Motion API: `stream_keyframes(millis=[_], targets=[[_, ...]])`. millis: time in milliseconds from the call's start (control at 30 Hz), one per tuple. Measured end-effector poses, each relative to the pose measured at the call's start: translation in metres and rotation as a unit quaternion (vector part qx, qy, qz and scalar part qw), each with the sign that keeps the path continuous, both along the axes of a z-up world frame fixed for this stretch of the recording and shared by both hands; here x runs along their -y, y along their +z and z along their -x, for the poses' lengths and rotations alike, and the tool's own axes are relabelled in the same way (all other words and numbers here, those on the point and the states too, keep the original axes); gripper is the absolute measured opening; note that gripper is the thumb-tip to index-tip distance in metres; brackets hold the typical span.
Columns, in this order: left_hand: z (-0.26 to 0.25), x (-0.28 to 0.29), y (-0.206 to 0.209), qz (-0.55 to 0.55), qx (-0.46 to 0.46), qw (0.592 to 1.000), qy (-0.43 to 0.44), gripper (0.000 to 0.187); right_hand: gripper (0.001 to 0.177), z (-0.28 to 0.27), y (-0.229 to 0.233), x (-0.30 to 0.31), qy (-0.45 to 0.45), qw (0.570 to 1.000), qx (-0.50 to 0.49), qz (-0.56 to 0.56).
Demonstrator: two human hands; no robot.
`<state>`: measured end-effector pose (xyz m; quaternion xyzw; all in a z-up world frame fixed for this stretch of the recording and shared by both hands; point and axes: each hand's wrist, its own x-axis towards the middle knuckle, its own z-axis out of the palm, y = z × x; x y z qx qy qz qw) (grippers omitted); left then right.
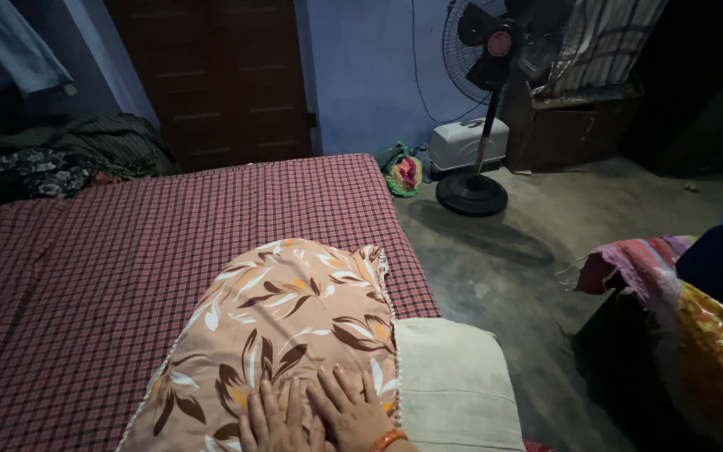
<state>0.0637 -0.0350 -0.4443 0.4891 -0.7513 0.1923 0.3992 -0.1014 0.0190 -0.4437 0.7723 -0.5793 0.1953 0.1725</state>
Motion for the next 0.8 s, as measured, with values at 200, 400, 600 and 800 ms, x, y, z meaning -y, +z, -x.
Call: stream_keyframes(millis=[200, 400, 600, 800], targets=[[0.007, 0.012, -0.021, 0.076, -0.021, 0.997, 0.013, 0.066, 0.067, 0.0, -0.02, 0.002, -0.03, 0.998, -0.029, 0.054], [0.004, 0.005, -0.013, 0.052, -0.016, 0.998, 0.007, 0.064, 0.067, -0.002, -0.02, -0.003, -0.031, 0.999, -0.003, 0.036], [0.005, 0.012, -0.021, 0.088, -0.014, 0.996, 0.01, 0.064, 0.064, -0.005, -0.02, -0.003, -0.045, 0.998, 0.008, 0.049], [0.008, 0.024, -0.037, 0.121, 0.003, 0.992, 0.044, 0.061, 0.062, -0.004, -0.023, -0.001, -0.046, 0.997, -0.009, 0.061]])
